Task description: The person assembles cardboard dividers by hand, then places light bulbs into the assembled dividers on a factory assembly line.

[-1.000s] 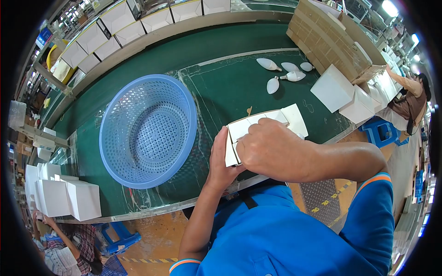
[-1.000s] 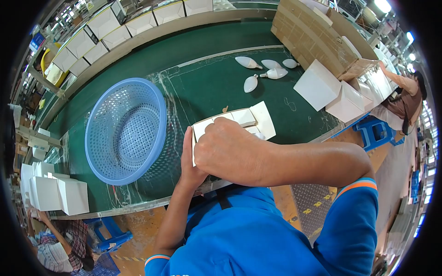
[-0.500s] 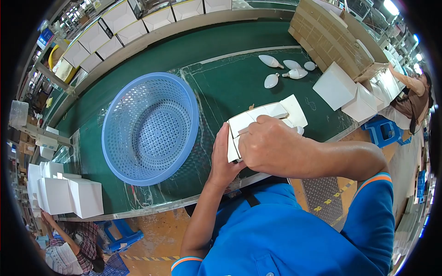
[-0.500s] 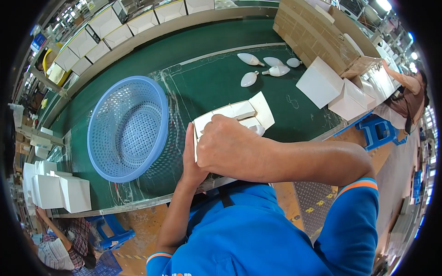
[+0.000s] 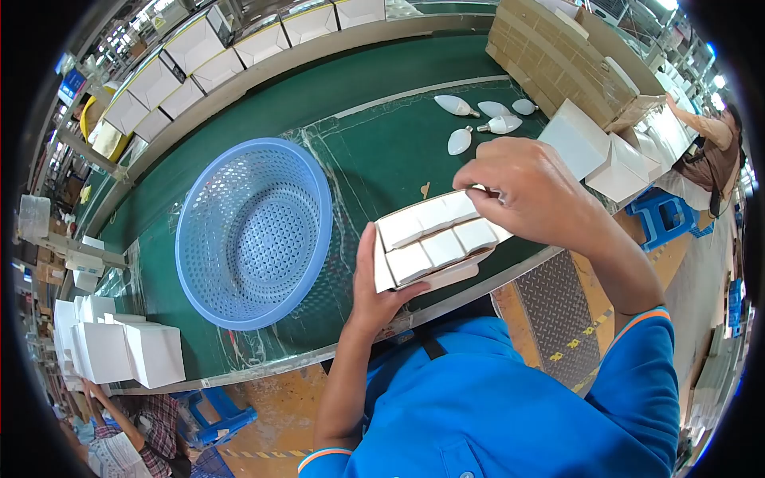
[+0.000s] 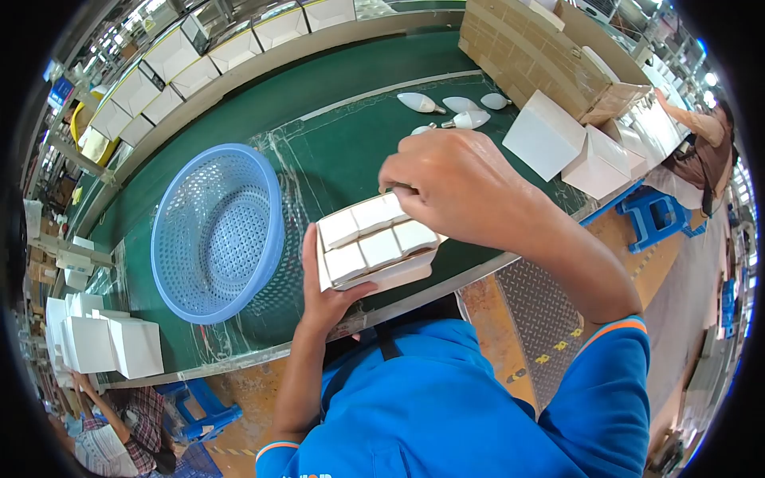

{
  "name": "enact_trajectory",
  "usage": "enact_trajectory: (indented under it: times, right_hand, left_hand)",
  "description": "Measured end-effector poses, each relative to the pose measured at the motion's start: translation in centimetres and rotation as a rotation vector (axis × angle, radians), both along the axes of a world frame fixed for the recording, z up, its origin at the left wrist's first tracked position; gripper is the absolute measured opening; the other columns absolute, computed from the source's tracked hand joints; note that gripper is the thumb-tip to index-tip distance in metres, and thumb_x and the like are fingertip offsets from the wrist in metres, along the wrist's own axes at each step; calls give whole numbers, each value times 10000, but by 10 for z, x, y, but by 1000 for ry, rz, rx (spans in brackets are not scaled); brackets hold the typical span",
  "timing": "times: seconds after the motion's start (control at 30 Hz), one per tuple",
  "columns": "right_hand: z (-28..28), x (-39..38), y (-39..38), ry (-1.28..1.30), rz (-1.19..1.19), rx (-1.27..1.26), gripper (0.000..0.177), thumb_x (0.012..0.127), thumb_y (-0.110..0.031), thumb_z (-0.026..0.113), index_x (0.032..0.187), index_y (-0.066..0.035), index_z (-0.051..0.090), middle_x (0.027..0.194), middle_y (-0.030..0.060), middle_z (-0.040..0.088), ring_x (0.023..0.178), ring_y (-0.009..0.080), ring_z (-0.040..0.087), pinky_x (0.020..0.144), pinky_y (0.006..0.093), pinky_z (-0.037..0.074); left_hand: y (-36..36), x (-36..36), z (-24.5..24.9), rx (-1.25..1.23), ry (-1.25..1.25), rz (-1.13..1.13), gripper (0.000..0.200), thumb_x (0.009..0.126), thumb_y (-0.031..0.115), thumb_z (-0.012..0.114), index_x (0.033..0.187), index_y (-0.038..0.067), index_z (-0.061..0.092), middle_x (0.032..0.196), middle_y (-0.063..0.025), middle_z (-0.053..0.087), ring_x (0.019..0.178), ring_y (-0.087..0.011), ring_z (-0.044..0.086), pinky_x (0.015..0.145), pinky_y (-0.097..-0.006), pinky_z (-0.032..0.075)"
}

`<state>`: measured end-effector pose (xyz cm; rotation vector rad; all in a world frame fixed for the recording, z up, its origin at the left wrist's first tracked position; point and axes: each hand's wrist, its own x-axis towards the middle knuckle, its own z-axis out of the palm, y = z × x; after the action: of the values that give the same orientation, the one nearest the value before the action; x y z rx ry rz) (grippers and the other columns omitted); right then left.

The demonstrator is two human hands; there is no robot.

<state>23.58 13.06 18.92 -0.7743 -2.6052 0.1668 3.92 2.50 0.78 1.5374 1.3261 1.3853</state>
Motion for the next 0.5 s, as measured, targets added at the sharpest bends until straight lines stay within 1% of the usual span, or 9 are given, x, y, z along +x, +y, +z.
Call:
enact_trajectory:
  times: [0.1,0.13,0.17,0.2,0.23,0.33,0.4,0.47,0.5]
  right_hand:
    - [-6,15,1,-72,-30,-95,158,740,-112,657,881,-51,691,807,96,601,799,298,598,702,402,484]
    - [-10,16,1,-38,22,-110,162,732,-116,678,880,-53,688,824,75,603,820,269,575,716,380,477]
    - [-15,15,1,-2,76,-126,169,724,-120,699,879,-55,685,841,55,604,840,241,553,729,358,470]
    - [-18,13,2,-21,108,-132,251,682,-144,725,914,-55,688,884,41,614,866,239,536,757,357,471]
    - [-23,10,2,-10,113,-137,251,682,-144,725,914,-55,688,884,41,614,866,239,536,757,357,471]
    - [-26,-1,4,-84,208,-100,303,655,-157,727,936,-56,682,868,48,630,846,252,528,746,361,473]
    - [-19,-4,5,-269,249,-136,323,648,-165,723,952,-67,680,822,51,641,826,257,518,725,365,469]
    - [-19,-1,4,-256,250,-137,308,655,-161,715,947,-69,681,797,51,640,823,253,516,714,365,465]
    - [-19,0,4,-244,252,-137,294,662,-157,707,942,-71,682,772,51,639,820,250,514,703,365,462]
  left_hand:
    - [-17,-15,5,-30,47,32,1272,528,94,919,1480,-2,81,1400,-155,389,1263,-271,441,1071,-370,352]
    - [-23,-19,2,-97,-62,14,1303,519,81,918,1484,0,46,1405,-157,380,1269,-279,435,1074,-382,350]
    - [-27,-22,-1,-100,-55,18,1303,519,81,918,1484,0,46,1405,-157,380,1269,-279,435,1074,-382,350]
    - [-32,-25,-2,-89,-38,22,1284,536,128,922,1479,-10,61,1399,-170,394,1276,-281,435,1079,-385,343]
    - [-35,-27,-2,-78,-19,27,1268,554,176,926,1474,-20,76,1393,-183,409,1283,-283,436,1084,-388,336]
    - [-40,-29,10,-82,23,17,1303,555,196,927,1485,-8,38,1410,-196,385,1295,-295,423,1091,-402,325]
    - [-43,-30,20,-81,37,3,1324,549,200,930,1489,-4,20,1427,-204,364,1309,-308,407,1095,-411,317]
    - [-54,-38,28,-82,2,-36,1302,590,318,906,1494,-3,26,1471,-227,293,1359,-329,327,1113,-434,280]
    - [-61,-43,33,-82,5,-37,1302,590,318,906,1494,-3,26,1471,-227,293,1359,-329,327,1113,-434,280]
